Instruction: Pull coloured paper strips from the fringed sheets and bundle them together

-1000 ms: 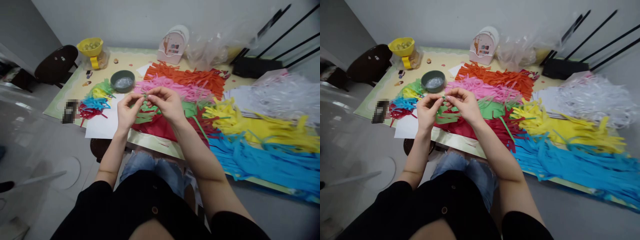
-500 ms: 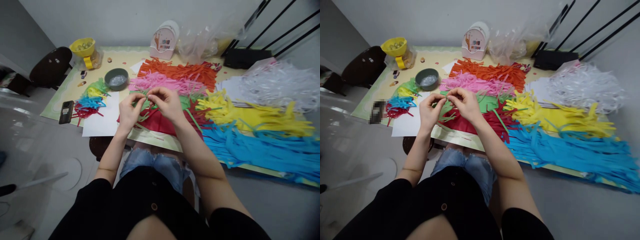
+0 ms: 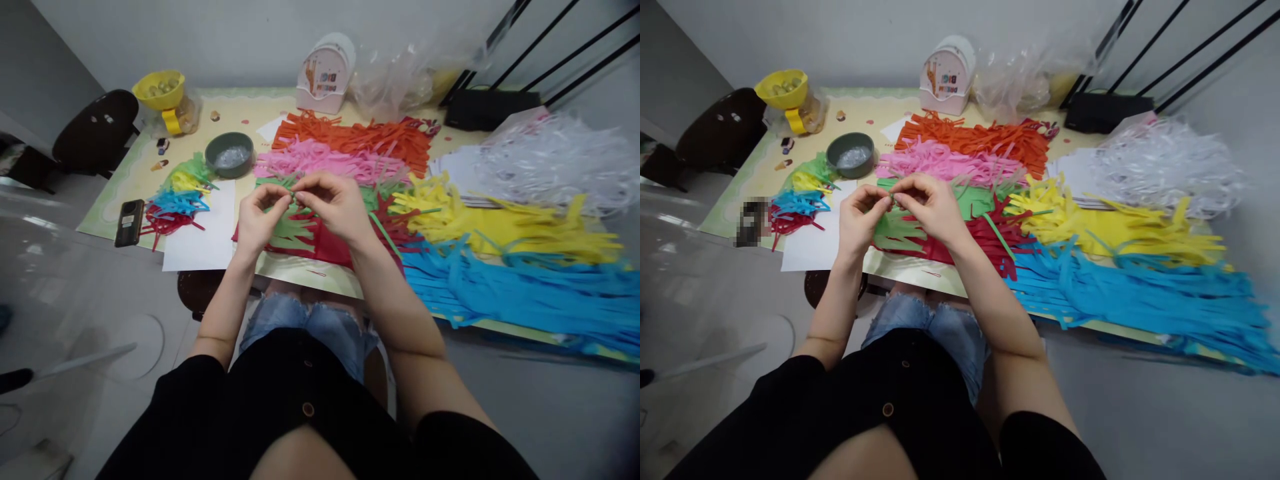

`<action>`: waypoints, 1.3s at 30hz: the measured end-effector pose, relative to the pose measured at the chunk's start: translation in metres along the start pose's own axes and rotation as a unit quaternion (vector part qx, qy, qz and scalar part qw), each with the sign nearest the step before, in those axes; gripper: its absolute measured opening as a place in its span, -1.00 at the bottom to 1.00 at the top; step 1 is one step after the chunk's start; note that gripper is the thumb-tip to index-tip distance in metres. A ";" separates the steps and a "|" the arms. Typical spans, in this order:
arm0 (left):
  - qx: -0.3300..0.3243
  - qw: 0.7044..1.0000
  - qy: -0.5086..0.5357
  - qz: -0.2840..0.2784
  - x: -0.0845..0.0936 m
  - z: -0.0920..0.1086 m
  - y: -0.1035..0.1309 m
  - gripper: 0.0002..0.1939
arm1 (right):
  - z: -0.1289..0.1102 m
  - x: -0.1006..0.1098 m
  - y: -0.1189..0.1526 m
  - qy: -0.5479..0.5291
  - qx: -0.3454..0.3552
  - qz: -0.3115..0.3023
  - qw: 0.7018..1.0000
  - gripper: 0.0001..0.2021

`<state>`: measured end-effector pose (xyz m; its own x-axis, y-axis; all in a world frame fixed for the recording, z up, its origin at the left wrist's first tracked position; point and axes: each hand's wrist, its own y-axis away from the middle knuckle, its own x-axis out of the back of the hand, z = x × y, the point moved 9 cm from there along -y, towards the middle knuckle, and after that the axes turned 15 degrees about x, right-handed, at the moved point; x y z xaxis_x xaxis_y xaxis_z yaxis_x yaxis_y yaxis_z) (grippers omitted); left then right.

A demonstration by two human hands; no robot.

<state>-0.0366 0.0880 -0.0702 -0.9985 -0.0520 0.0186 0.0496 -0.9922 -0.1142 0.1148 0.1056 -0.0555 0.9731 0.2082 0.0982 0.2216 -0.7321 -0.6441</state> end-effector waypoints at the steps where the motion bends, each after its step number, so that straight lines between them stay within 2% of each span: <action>1: -0.011 1.000 -0.002 0.014 0.000 0.002 0.002 -0.67 | 0.000 0.001 0.001 0.001 0.001 0.005 1.000 -0.81; 4: -0.032 0.999 -0.005 0.035 -0.005 0.005 0.007 -0.68 | 0.002 0.006 0.003 0.007 0.006 0.039 0.999 -0.85; 9: 0.010 1.000 0.025 0.006 -0.010 -0.006 0.003 -0.63 | 0.006 0.006 0.007 0.004 0.002 0.024 1.000 -0.86; 13: 0.025 0.998 0.045 -0.020 -0.011 -0.010 0.001 -0.62 | 0.001 0.009 0.008 0.024 0.012 0.029 0.999 -0.90; 17: 0.005 1.000 0.020 0.021 -0.004 -0.004 0.006 -0.64 | -0.006 0.003 0.010 0.028 0.013 0.021 0.999 -0.89; 20: 0.001 0.999 0.037 0.027 -0.003 -0.001 0.010 -0.59 | -0.010 0.003 0.011 0.042 0.013 0.045 0.998 -0.82; 24: 0.002 0.997 0.069 0.038 0.002 -0.003 0.013 -0.59 | -0.003 -0.001 0.011 -0.018 -0.017 0.039 0.999 -0.64; 29: 0.016 0.997 0.078 -0.006 -0.003 -0.004 0.013 -0.58 | 0.002 0.003 0.007 -0.042 -0.030 0.040 0.998 -0.51; 36: -0.064 0.991 -0.004 0.119 0.010 0.016 0.033 -0.64 | -0.012 -0.004 0.010 0.019 -0.009 0.006 1.000 -0.71; 37: -0.065 0.991 -0.005 0.118 0.010 0.016 0.034 -0.64 | -0.016 -0.003 0.010 0.027 0.000 0.004 1.000 -0.75; 39: -0.041 0.996 0.018 0.080 0.008 0.011 0.029 -0.62 | -0.021 -0.001 0.009 0.027 0.019 -0.001 0.999 -0.81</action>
<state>-0.0433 0.0570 -0.0620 -0.9783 -0.2031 -0.0418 0.2073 -0.9590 -0.1933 0.1168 0.0849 -0.0455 0.9750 0.1732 0.1392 0.2215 -0.7071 -0.6715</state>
